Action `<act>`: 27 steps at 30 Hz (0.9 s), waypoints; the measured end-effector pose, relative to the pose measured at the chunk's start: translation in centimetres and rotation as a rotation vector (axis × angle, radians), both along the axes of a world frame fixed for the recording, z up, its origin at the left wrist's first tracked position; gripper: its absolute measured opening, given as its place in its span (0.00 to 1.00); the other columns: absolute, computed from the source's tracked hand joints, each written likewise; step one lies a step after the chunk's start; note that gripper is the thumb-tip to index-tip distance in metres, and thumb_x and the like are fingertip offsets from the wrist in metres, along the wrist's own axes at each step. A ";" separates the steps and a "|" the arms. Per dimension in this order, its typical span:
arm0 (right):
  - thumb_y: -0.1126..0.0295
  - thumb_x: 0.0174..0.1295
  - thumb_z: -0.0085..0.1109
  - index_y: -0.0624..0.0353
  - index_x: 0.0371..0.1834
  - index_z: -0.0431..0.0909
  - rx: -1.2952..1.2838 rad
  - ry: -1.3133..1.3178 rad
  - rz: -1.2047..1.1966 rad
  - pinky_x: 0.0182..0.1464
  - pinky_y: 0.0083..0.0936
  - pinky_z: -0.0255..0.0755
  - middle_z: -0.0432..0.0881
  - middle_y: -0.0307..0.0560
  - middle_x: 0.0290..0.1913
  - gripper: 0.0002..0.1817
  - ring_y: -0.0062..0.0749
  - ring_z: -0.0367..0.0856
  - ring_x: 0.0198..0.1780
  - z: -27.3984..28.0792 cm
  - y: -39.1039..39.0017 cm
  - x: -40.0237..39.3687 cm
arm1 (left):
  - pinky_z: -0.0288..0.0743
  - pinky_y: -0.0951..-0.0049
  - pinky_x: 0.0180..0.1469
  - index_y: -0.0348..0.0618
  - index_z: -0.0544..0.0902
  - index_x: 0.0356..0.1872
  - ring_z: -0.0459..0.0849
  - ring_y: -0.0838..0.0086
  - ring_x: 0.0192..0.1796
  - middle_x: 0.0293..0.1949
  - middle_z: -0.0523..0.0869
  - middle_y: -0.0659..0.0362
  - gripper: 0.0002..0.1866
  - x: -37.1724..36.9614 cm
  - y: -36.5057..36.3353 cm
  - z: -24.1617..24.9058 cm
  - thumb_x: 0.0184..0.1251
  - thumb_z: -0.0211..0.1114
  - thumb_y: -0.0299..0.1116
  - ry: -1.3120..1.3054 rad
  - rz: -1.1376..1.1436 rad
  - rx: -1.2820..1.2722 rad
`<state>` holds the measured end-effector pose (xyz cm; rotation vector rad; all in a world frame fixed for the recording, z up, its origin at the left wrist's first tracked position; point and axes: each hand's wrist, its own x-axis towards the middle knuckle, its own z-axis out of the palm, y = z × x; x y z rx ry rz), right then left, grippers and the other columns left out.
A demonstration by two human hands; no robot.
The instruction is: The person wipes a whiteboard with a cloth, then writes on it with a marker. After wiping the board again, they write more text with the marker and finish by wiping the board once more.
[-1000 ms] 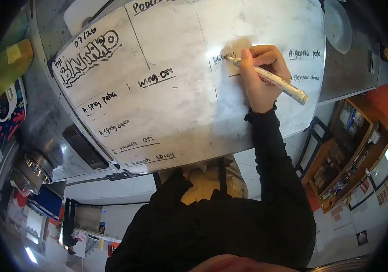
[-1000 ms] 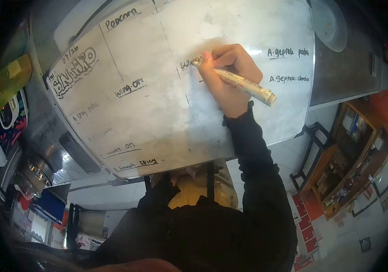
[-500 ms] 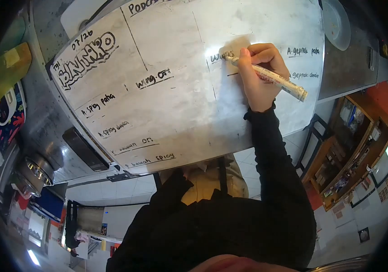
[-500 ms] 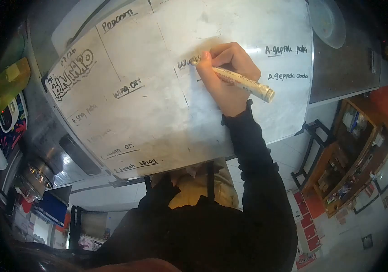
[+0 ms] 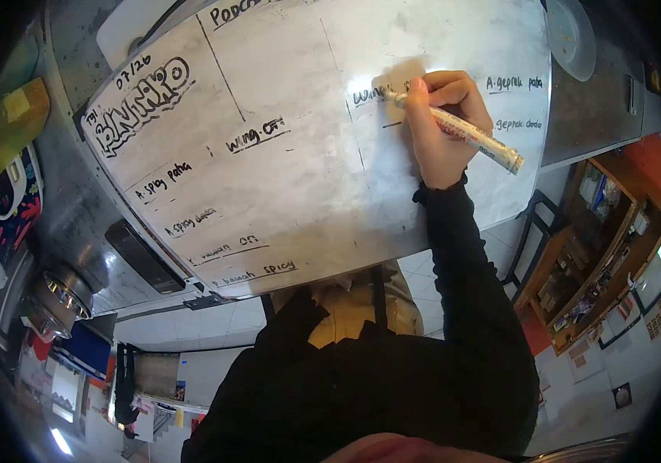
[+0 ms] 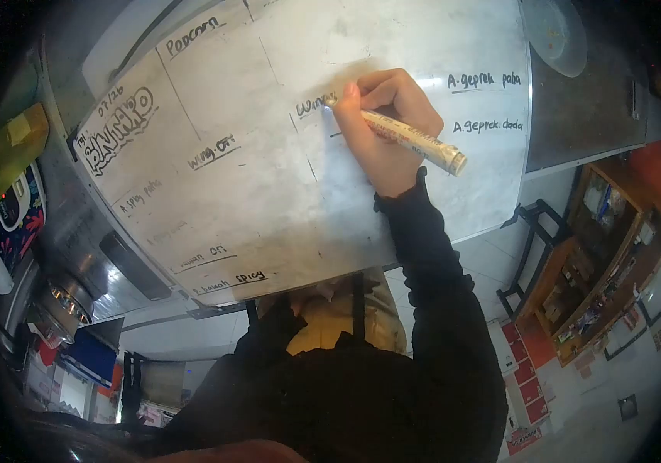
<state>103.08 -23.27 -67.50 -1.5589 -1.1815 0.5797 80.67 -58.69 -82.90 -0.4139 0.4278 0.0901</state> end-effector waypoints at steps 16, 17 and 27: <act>0.80 0.51 0.62 0.60 0.18 0.67 0.079 0.043 -0.126 0.25 0.14 0.65 0.77 0.41 0.24 0.12 0.16 0.71 0.22 -0.3 0.4 0.2 | 0.59 0.78 0.23 0.42 0.73 0.34 0.64 0.81 0.24 0.26 0.69 0.66 0.19 0.0 -0.6 -0.2 0.66 0.59 0.49 0.023 0.025 -0.017; 0.80 0.51 0.62 0.60 0.18 0.67 0.088 -0.004 -0.140 0.25 0.15 0.65 0.77 0.41 0.25 0.12 0.16 0.71 0.22 -0.4 0.4 0.3 | 0.59 0.78 0.23 0.42 0.73 0.34 0.64 0.81 0.24 0.26 0.69 0.66 0.19 0.0 -0.7 -0.2 0.66 0.59 0.49 0.025 0.026 -0.019; 0.80 0.51 0.63 0.59 0.19 0.66 -0.002 0.022 -0.041 0.26 0.14 0.66 0.77 0.41 0.26 0.13 0.17 0.72 0.23 0.0 0.0 0.8 | 0.60 0.78 0.23 0.42 0.73 0.34 0.64 0.81 0.24 0.26 0.69 0.66 0.19 -0.1 -0.9 -0.3 0.66 0.58 0.50 0.043 0.043 -0.025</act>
